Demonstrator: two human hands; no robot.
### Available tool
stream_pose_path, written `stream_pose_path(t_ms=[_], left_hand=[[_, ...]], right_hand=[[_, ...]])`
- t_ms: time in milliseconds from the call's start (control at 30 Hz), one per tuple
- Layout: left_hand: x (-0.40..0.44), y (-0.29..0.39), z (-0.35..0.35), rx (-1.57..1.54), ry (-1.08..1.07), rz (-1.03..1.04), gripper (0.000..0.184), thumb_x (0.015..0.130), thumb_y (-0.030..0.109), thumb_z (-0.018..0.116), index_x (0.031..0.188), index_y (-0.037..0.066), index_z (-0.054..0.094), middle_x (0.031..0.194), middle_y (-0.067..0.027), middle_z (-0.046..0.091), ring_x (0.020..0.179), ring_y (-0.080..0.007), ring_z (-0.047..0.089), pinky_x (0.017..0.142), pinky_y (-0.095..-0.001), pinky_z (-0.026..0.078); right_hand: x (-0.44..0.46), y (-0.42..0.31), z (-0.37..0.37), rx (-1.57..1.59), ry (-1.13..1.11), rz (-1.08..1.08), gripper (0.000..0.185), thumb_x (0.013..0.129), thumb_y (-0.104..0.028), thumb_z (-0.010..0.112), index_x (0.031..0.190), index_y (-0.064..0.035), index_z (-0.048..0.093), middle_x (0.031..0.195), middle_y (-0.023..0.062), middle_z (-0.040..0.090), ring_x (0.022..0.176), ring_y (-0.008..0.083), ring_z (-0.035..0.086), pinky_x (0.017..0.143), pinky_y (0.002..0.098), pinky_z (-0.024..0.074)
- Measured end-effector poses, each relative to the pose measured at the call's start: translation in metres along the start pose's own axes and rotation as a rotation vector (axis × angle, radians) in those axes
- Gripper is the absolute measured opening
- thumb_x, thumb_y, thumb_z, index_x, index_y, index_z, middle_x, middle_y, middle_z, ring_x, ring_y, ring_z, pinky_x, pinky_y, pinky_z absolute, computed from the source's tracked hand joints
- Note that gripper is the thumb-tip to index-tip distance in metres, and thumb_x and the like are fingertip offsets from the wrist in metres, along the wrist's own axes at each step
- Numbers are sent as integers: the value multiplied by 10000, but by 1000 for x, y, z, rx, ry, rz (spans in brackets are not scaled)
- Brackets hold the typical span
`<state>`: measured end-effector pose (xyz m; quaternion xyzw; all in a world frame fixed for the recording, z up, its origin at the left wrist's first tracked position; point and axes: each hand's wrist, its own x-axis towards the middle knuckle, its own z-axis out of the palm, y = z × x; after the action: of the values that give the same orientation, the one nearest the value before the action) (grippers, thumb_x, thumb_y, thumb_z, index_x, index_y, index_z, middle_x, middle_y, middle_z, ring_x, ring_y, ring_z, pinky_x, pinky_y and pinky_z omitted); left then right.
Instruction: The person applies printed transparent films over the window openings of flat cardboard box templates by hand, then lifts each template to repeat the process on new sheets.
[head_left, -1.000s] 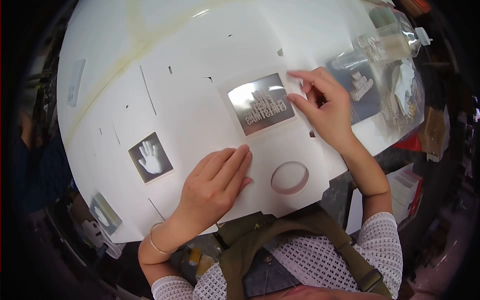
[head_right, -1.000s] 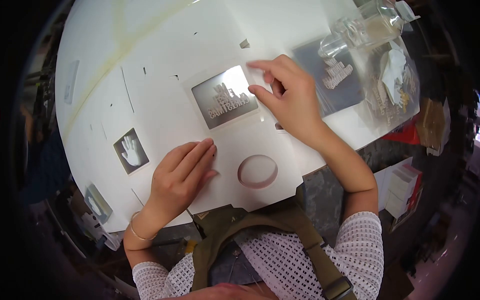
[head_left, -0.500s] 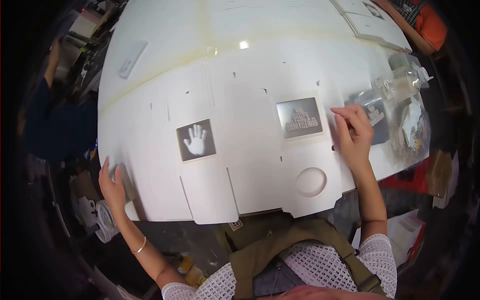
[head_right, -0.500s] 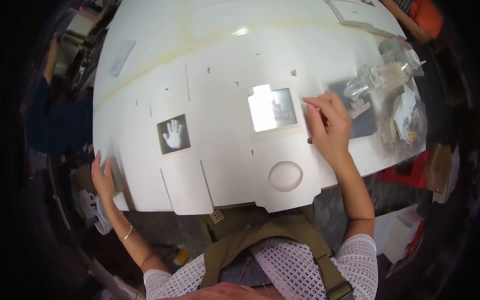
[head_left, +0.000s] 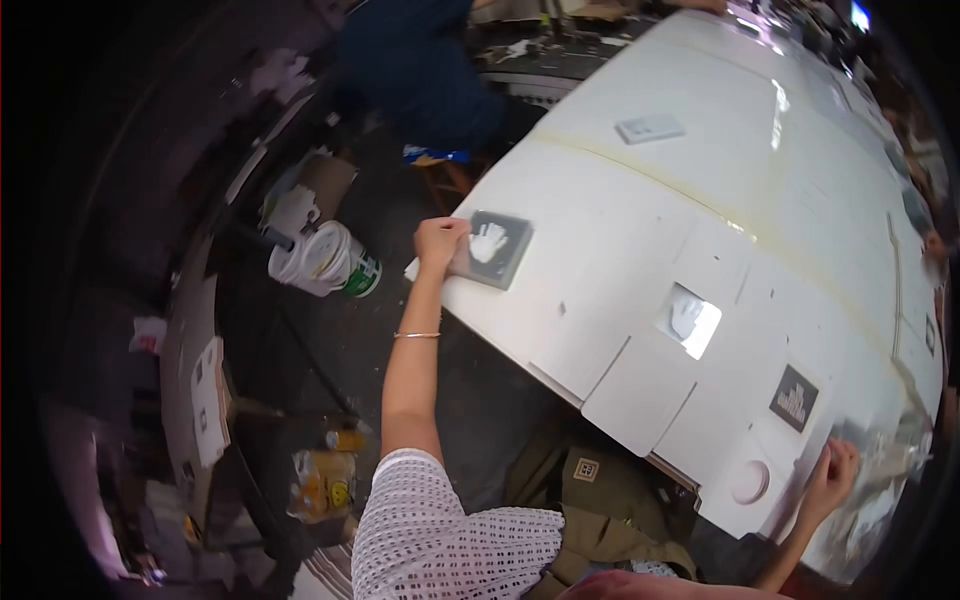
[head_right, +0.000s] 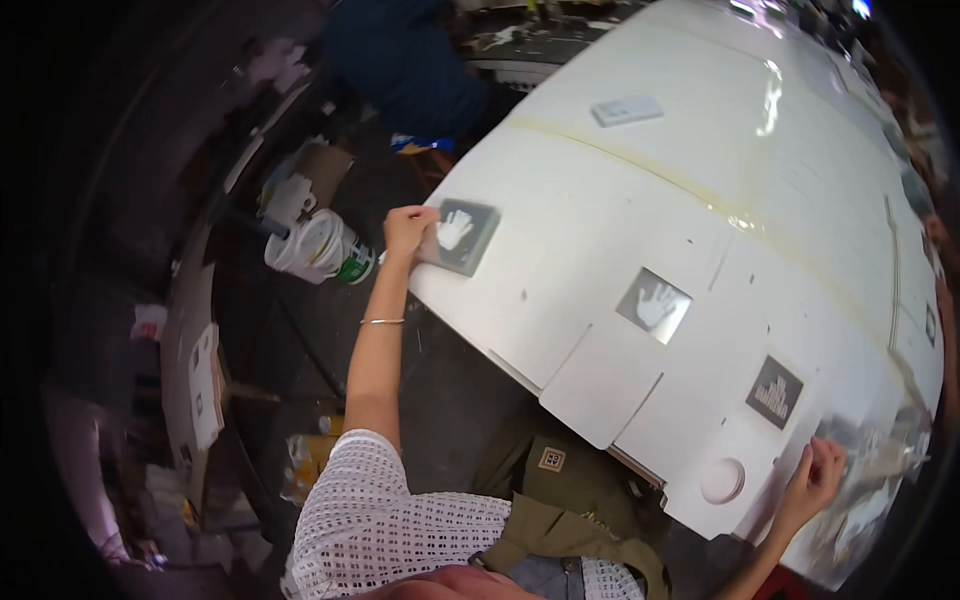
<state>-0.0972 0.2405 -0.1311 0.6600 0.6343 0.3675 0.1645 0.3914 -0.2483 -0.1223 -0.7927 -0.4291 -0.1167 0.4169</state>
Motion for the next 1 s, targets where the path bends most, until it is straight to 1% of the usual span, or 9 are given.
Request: stream_pose_path(t_ms=[100, 200, 233, 267, 433, 533, 667, 867, 1000], left_hand=[[-1, 1, -1, 56, 18, 64, 191, 735, 262, 689, 832, 103, 731, 771, -111, 683, 701, -284, 659, 643, -338, 504], [-8, 18, -8, 77, 111, 139, 196, 759, 261, 674, 862, 105, 729, 783, -129, 676, 724, -305, 651, 649, -361, 500], [-15, 39, -16, -10, 117, 131, 172, 794, 181, 662, 878, 42, 721, 742, -95, 691, 625, -177, 635, 601, -268, 477], [-22, 58, -23, -14, 115, 130, 172, 794, 181, 662, 878, 42, 721, 742, -95, 691, 625, -177, 635, 601, -268, 477], [-76, 144, -42, -717, -288, 117, 169, 862, 90, 607, 936, -34, 693, 717, -29, 641, 557, -42, 432, 504, -173, 347], [-113, 173, -27, -798, -511, 159, 172, 871, 123, 609, 938, -8, 698, 705, -25, 642, 537, -27, 419, 485, -173, 337], [-143, 187, -7, -819, -693, 104, 155, 866, 110, 617, 919, -11, 699, 700, -32, 639, 529, -31, 424, 472, -176, 349], [-154, 186, 14, -857, -839, 54, 154, 869, 93, 600, 910, -18, 698, 694, -40, 630, 526, -34, 426, 467, -174, 337], [-149, 180, 30, -861, -865, 16, 145, 864, 126, 628, 908, 14, 710, 674, -19, 630, 516, -23, 419, 460, -177, 340]], right_hand=[[10, -15, 6, 22, -32, 17, 91, 849, 1, 590, 925, -6, 638, 999, 38, 547, 556, 46, 356, 488, 196, 290], [20, -52, 10, -1, -79, 31, 91, 855, -5, 581, 928, -4, 635, 911, 33, 539, 636, 83, 430, 529, 211, 331], [24, -61, 12, -3, -77, 28, 91, 855, -5, 581, 928, -4, 635, 911, 33, 539, 636, 83, 430, 529, 211, 331], [29, -69, 15, 21, -144, -28, 93, 859, -8, 579, 933, -4, 636, 896, 26, 554, 616, 72, 418, 520, 202, 330], [43, -145, 44, 296, -419, 135, 129, 869, -21, 569, 975, 3, 641, 834, 8, 567, 681, 65, 509, 557, 189, 419], [59, -172, 69, 321, -593, -103, 226, 862, -21, 560, 1074, -2, 638, 865, 39, 579, 670, 73, 517, 572, 199, 436], [69, -208, 102, 763, -645, 20, 305, 865, -34, 559, 1165, -19, 610, 833, 30, 597, 641, 72, 511, 540, 195, 421], [86, -205, 126, 682, -657, 313, 268, 857, -64, 597, 1117, -27, 647, 764, 24, 619, 578, 57, 500, 502, 183, 396], [88, -185, 140, 706, -669, 169, 175, 828, -67, 648, 987, 1, 679, 698, 28, 628, 559, 68, 522, 496, 200, 410]])
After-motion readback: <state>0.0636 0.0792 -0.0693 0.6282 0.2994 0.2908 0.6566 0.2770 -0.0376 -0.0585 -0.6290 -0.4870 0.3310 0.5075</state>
